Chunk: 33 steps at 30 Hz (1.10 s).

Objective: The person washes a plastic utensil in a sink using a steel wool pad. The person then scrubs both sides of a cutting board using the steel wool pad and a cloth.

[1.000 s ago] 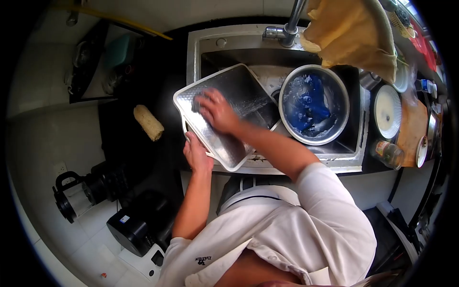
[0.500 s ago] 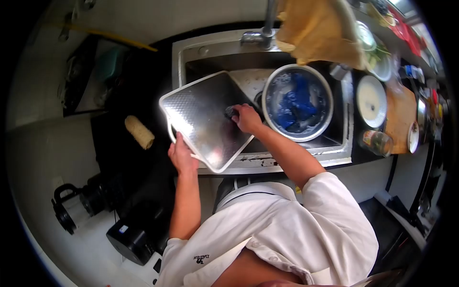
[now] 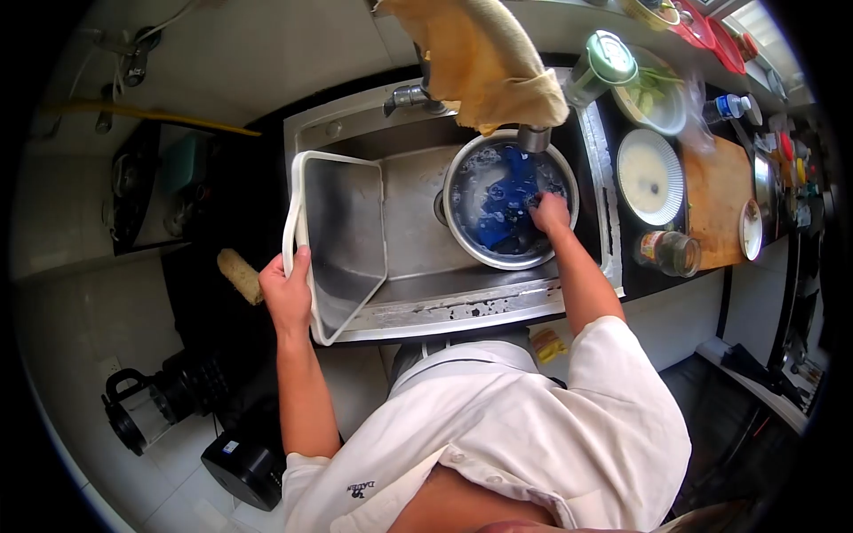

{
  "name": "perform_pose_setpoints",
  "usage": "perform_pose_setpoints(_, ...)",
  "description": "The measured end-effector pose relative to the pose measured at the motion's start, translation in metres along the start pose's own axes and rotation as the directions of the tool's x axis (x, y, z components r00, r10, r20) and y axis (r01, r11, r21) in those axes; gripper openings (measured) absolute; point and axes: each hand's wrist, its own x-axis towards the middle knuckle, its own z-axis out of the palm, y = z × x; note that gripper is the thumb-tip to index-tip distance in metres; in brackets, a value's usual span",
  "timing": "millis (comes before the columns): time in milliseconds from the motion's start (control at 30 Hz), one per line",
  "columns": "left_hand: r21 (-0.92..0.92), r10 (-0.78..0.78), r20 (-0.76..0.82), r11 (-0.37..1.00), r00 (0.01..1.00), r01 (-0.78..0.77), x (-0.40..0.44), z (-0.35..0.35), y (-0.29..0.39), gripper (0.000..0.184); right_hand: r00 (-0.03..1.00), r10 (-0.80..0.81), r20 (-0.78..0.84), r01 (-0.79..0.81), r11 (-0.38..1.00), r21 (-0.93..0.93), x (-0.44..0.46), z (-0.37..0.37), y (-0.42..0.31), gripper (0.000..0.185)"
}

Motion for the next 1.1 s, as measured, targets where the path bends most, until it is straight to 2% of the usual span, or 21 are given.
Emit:
perform_pose_setpoints(67, 0.123, 0.014, 0.022, 0.992, 1.0, -0.017, 0.003, 0.006, 0.012, 0.029, 0.995, -0.027, -0.101, 0.033, 0.998, 0.057, -0.002, -0.007, 0.0, 0.034)
perform_pose_setpoints(100, 0.154, 0.023, 0.036, 0.988, 0.999, -0.029, 0.008, 0.006, 0.012, 0.029, 0.982, -0.073, -0.172, 0.066, 0.997, -0.044, -0.004, -0.01, 0.0, 0.035)
perform_pose_setpoints(167, 0.364, 0.088, 0.032, 0.927, 0.996, -0.093, 0.014, 0.007, 0.018, 0.028, 0.937, -0.183, -0.297, 0.11, 0.963, -0.245, -0.006, -0.013, -0.001, 0.039)
perform_pose_setpoints(233, 0.526, 0.129, 0.028, 0.841, 0.991, -0.124, 0.015, 0.016, 0.034, 0.027, 0.826, -0.394, -0.403, 0.282, 0.908, -0.309, -0.003, -0.001, -0.005, 0.043)
perform_pose_setpoints(267, 0.54, 0.143, 0.024, 0.831, 0.989, -0.133, 0.014, 0.021, 0.038, 0.028, 0.751, -0.487, -0.445, 0.355, 0.867, -0.349, -0.005, 0.006, -0.009, 0.044)
perform_pose_setpoints(333, 0.567, 0.166, 0.018, 0.81, 0.986, -0.147, 0.013, 0.031, 0.041, 0.031, 0.806, -0.557, -0.2, 0.521, 0.828, -0.208, -0.01, 0.017, -0.026, 0.056)
perform_pose_setpoints(367, 0.58, 0.209, 0.008, 0.795, 0.978, -0.175, 0.012, 0.034, 0.04, 0.033, 0.857, -0.502, -0.117, 0.493, 0.865, -0.096, -0.013, 0.021, -0.037, 0.067)
perform_pose_setpoints(400, 0.594, 0.252, -0.004, 0.779, 0.968, -0.2, 0.012, 0.036, 0.037, 0.035, 0.892, -0.451, -0.025, 0.451, 0.892, 0.014, -0.016, 0.024, -0.048, 0.079)
perform_pose_setpoints(433, 0.61, 0.294, -0.019, 0.761, 0.956, -0.222, 0.012, 0.038, 0.034, 0.036, 0.937, -0.318, 0.145, 0.331, 0.941, -0.072, -0.025, 0.008, -0.065, 0.098)
perform_pose_setpoints(533, 0.597, 0.426, -0.104, 0.749, 0.899, -0.286, 0.013, 0.046, 0.021, 0.041, 0.947, -0.086, 0.309, 0.127, 0.985, -0.116, -0.017, 0.033, -0.079, 0.1)
perform_pose_setpoints(567, 0.567, 0.408, -0.133, 0.779, 0.903, -0.268, 0.013, 0.049, 0.016, 0.044, 0.96, -0.063, 0.275, 0.091, 0.992, -0.091, -0.021, 0.036, -0.09, 0.085)
perform_pose_setpoints(667, 0.571, 0.391, -0.187, 0.79, 0.901, -0.224, 0.002, 0.06, 0.02, 0.056, 0.947, -0.081, 0.311, 0.035, 0.988, 0.15, 0.014, 0.095, -0.085, 0.065)
perform_pose_setpoints(700, 0.613, 0.417, -0.172, 0.754, 0.892, -0.234, 0.002, 0.059, 0.02, 0.058, 0.958, -0.186, 0.218, 0.124, 0.955, 0.269, 0.026, 0.109, -0.08, 0.049)
perform_pose_setpoints(733, 0.602, 0.512, -0.152, 0.726, 0.845, -0.332, 0.005, 0.058, 0.017, 0.055, 0.984, -0.059, 0.171, -0.032, 0.873, 0.486, 0.02, 0.101, -0.083, 0.047)
perform_pose_setpoints(800, 0.693, 0.527, 0.017, 0.607, 0.85, -0.389, 0.005, 0.05, 0.024, 0.048, 0.933, -0.147, 0.327, -0.176, 0.607, 0.775, 0.015, 0.054, -0.081, 0.045)
perform_pose_setpoints(867, 0.731, 0.373, 0.079, 0.609, 0.925, -0.308, 0.004, 0.055, 0.038, 0.04, 0.88, -0.271, 0.389, -0.314, 0.28, 0.907, -0.018, -0.01, -0.094, 0.044)
perform_pose_setpoints(900, 0.725, 0.338, 0.083, 0.625, 0.937, -0.289, 0.006, 0.056, 0.04, 0.04, 0.851, -0.338, 0.402, -0.391, 0.104, 0.914, -0.035, -0.039, -0.098, 0.044)
perform_pose_setpoints(1000, 0.73, 0.236, 0.101, 0.643, 0.967, -0.233, 0.011, 0.062, 0.053, 0.042, 0.81, -0.508, 0.293, -0.417, -0.149, 0.896, -0.082, -0.09, -0.136, 0.044)
perform_pose_setpoints(1100, 0.708, 0.198, 0.068, 0.681, 0.978, -0.187, 0.02, 0.063, 0.053, 0.05, 0.773, -0.597, 0.213, -0.507, -0.38, 0.774, -0.118, -0.111, -0.193, 0.042)
